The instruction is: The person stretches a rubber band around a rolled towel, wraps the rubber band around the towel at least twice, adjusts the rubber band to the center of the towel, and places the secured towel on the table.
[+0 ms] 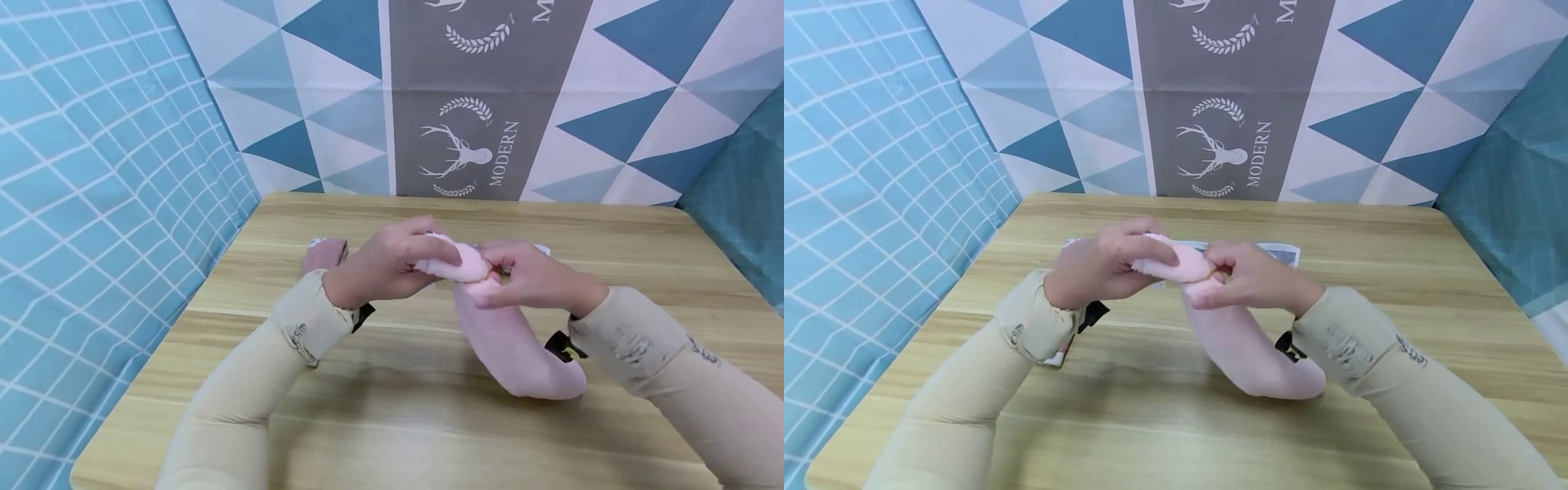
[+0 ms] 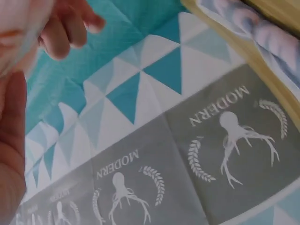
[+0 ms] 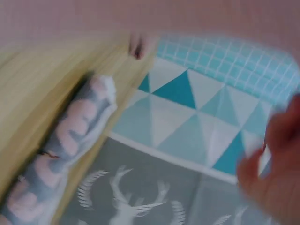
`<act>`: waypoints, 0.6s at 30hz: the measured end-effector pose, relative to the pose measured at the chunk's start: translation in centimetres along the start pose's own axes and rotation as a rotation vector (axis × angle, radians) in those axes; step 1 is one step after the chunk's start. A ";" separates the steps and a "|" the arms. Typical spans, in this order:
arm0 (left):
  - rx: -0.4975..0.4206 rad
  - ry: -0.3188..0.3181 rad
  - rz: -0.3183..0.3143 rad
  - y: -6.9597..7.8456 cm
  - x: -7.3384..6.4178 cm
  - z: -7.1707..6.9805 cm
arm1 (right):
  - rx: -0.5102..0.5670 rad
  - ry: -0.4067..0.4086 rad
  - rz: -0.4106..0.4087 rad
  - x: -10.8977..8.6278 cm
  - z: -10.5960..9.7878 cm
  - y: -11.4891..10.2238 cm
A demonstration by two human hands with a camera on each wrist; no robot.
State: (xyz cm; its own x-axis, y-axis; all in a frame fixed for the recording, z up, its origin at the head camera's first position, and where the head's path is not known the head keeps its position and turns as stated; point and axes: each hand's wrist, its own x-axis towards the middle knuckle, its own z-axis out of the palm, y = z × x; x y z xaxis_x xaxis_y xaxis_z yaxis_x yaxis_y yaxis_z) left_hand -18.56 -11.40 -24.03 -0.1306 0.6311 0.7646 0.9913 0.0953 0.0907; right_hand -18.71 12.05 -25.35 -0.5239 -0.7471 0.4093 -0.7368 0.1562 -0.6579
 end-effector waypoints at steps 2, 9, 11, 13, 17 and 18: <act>-0.012 0.037 -0.087 0.1 0.2 0.0 | -0.199 0.165 -0.101 -0.1 0.7 -0.4; 0.055 -0.022 -0.366 1.2 1.9 -0.3 | -0.868 0.586 -0.642 0.3 2.3 -0.1; 0.072 -0.056 -0.428 1.4 2.5 0.0 | -0.955 0.526 -0.707 0.4 2.3 -0.2; 0.063 -0.082 -0.498 1.6 3.0 0.2 | -1.035 0.419 -0.728 0.4 2.3 -0.4; -0.058 -0.086 -0.668 1.3 3.3 0.1 | -1.154 0.256 -0.713 -0.1 2.4 -0.9; -0.098 -0.073 -0.714 1.2 3.3 0.0 | -1.163 0.243 -0.698 -0.5 2.3 -1.0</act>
State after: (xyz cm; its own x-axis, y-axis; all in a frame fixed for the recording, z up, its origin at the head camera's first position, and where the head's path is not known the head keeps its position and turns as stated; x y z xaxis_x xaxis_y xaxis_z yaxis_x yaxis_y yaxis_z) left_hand -17.84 -9.27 -21.40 -0.7440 0.4910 0.4532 0.6603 0.4362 0.6114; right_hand -16.77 10.74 -26.38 0.1270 -0.7809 0.6116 -0.7422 0.3343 0.5809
